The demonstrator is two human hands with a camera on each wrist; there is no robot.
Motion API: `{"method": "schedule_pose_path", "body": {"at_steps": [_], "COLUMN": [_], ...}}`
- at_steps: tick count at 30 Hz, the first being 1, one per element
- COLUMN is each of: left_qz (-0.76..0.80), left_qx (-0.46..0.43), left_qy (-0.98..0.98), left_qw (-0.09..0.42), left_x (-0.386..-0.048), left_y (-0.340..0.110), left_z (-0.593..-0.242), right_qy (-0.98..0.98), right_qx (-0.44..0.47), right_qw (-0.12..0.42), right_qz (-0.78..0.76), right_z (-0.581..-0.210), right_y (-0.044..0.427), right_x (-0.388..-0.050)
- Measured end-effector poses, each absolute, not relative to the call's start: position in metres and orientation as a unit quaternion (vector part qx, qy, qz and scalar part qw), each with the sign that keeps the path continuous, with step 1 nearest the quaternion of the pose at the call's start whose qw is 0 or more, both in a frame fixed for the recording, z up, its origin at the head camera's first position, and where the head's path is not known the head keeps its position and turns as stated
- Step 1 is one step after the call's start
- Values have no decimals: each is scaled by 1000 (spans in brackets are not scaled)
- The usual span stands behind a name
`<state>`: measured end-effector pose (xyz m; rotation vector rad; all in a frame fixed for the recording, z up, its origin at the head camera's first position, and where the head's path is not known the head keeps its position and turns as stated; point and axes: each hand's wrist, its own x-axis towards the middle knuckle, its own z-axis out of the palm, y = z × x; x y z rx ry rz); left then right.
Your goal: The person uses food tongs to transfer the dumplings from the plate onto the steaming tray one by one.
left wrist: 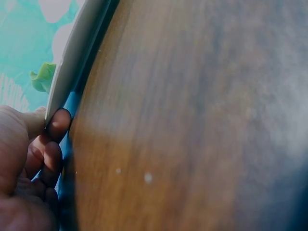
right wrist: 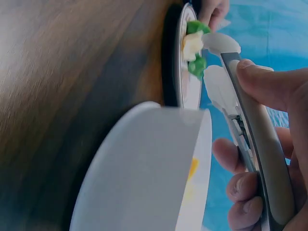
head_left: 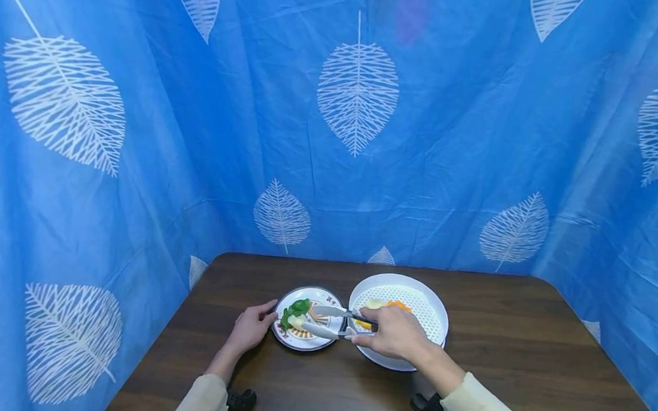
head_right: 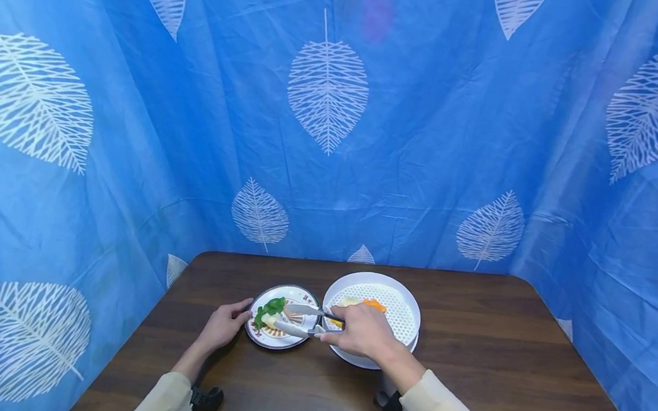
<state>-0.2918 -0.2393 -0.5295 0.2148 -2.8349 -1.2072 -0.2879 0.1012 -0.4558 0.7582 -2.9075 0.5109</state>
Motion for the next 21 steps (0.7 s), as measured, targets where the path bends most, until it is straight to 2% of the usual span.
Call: {"method": "schedule_pose_path", "body": {"at_steps": [8, 21], "left_qz": [-385, -390], "left_qx": [63, 66], "left_qy": [-920, -918], "left_qw": [34, 35], "left_x": [-293, -290], "left_y": [-241, -239], "left_z": [-530, -531], "right_qy": [-953, -951], "right_qx": [250, 263], "right_qw": [32, 51], "right_qz": [166, 151], "right_z": [-457, -461], "right_y": [85, 70], "right_x": [-287, -285]}}
